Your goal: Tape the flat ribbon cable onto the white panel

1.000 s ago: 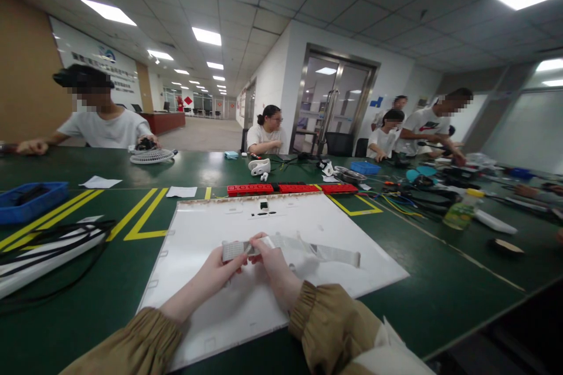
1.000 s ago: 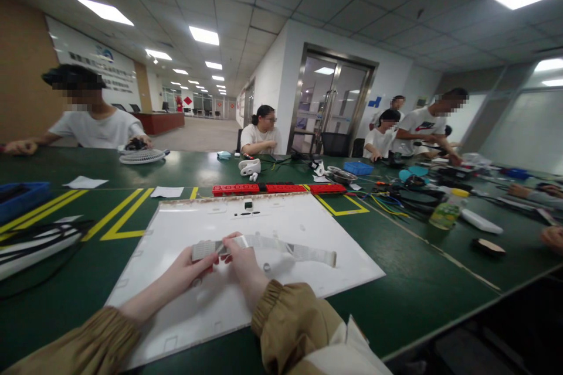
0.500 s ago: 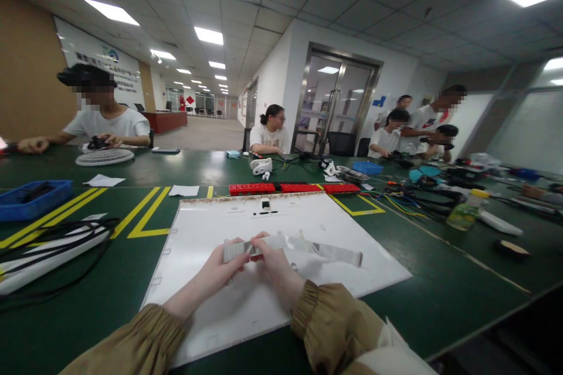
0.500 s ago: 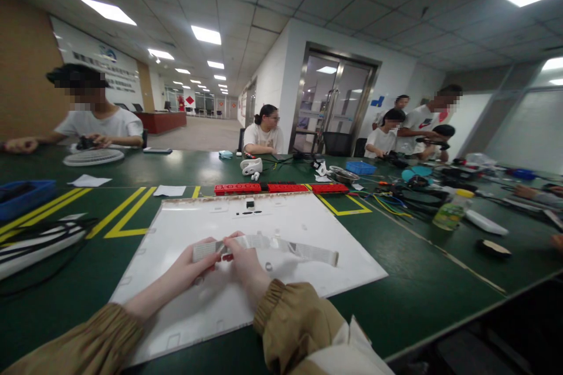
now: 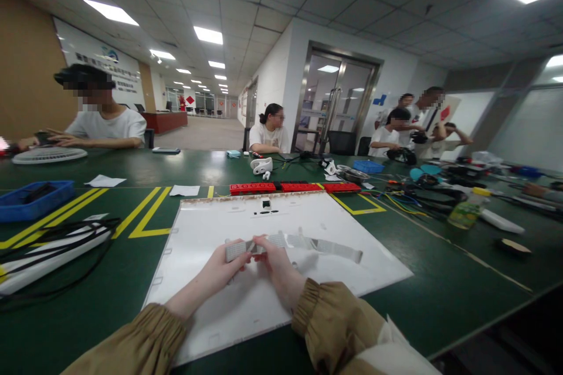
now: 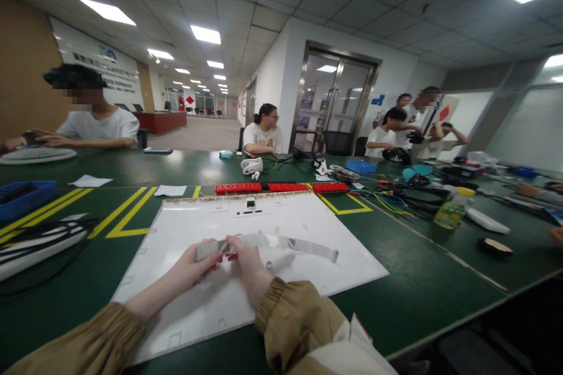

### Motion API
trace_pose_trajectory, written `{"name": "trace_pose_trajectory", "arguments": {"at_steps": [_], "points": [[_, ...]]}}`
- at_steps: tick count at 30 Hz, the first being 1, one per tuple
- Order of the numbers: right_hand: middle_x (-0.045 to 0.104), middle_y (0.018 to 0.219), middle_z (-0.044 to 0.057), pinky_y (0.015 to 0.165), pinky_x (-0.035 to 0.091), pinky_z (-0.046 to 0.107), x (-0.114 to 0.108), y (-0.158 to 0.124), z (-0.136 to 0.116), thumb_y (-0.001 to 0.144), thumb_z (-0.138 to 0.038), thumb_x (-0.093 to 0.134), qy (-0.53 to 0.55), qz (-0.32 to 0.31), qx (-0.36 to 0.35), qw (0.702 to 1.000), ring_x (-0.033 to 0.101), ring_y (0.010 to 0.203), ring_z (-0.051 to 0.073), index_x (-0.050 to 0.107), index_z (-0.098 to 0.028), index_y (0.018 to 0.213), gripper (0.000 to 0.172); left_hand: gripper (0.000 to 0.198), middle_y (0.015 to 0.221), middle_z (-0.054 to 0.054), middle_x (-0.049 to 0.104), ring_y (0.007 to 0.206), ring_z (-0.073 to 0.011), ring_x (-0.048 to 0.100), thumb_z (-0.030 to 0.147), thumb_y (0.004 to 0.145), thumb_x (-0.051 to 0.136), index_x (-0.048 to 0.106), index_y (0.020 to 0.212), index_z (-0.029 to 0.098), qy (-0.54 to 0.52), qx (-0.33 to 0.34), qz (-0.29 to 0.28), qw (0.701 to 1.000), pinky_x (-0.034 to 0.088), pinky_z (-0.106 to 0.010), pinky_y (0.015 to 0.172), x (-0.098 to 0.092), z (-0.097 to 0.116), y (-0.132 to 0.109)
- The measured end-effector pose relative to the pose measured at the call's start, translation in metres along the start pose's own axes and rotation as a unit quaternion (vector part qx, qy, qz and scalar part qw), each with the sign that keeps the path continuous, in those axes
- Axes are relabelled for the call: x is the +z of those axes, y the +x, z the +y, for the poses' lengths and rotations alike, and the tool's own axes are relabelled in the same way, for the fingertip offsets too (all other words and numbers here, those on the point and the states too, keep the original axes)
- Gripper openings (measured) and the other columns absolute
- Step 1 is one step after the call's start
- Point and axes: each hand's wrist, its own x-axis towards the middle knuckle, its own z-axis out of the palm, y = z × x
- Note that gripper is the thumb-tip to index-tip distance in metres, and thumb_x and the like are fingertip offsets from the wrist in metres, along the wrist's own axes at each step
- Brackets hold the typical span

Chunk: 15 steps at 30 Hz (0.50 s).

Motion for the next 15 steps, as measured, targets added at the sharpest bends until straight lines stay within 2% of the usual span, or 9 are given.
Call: {"name": "trace_pose_trajectory", "arguments": {"at_steps": [4, 7, 11, 15], "points": [[0.055, 0.068, 0.001, 0.053, 0.036, 0.023, -0.0013, 0.0014, 0.0002, 0.057, -0.033, 0.066, 0.023, -0.021, 0.025, 0.999, 0.048, 0.060, 0.011, 0.057, -0.015, 0.065, 0.022, 0.031, 0.055, 0.004, 0.049, 0.046, -0.0093, 0.043, 0.047, 0.079, 0.055, 0.054, 0.075, 0.016, 0.016, -0.021, 0.004, 1.000, 0.032, -0.019, 0.043, 0.0006, -0.0007, 0.0002], [0.053, 0.068, 0.000, 0.055, 0.036, 0.023, -0.0011, 0.0012, -0.0003, 0.057, -0.033, 0.066, 0.037, -0.044, 0.026, 0.998, 0.047, 0.063, 0.011, 0.056, -0.016, 0.064, 0.021, 0.029, 0.055, 0.004, 0.049, 0.048, -0.0096, 0.044, 0.044, 0.079, 0.055, 0.054, 0.072, 0.016, 0.022, 0.000, 0.007, 1.000, 0.033, -0.019, 0.045, -0.0009, -0.0011, 0.0011], [0.050, 0.064, -0.001, 0.058, 0.036, 0.024, -0.0001, 0.0006, -0.0007, 0.060, -0.032, 0.064, 0.043, -0.078, 0.003, 0.996, 0.045, 0.061, 0.011, 0.052, -0.016, 0.059, 0.020, 0.023, 0.058, 0.003, 0.051, 0.053, -0.0097, 0.046, 0.037, 0.079, 0.056, 0.056, 0.071, 0.015, 0.020, 0.030, 0.006, 0.999, 0.035, -0.019, 0.049, -0.0033, 0.0011, 0.0019], [0.048, 0.062, -0.003, 0.060, 0.036, 0.024, 0.0009, -0.0006, -0.0011, 0.062, -0.029, 0.064, 0.072, -0.095, -0.028, 0.992, 0.044, 0.060, 0.010, 0.050, -0.017, 0.059, 0.019, 0.023, 0.055, 0.004, 0.049, 0.049, -0.0094, 0.044, 0.038, 0.078, 0.055, 0.056, 0.070, 0.016, 0.014, 0.008, 0.013, 1.000, 0.033, -0.019, 0.046, -0.0032, 0.0028, 0.0018]]}}
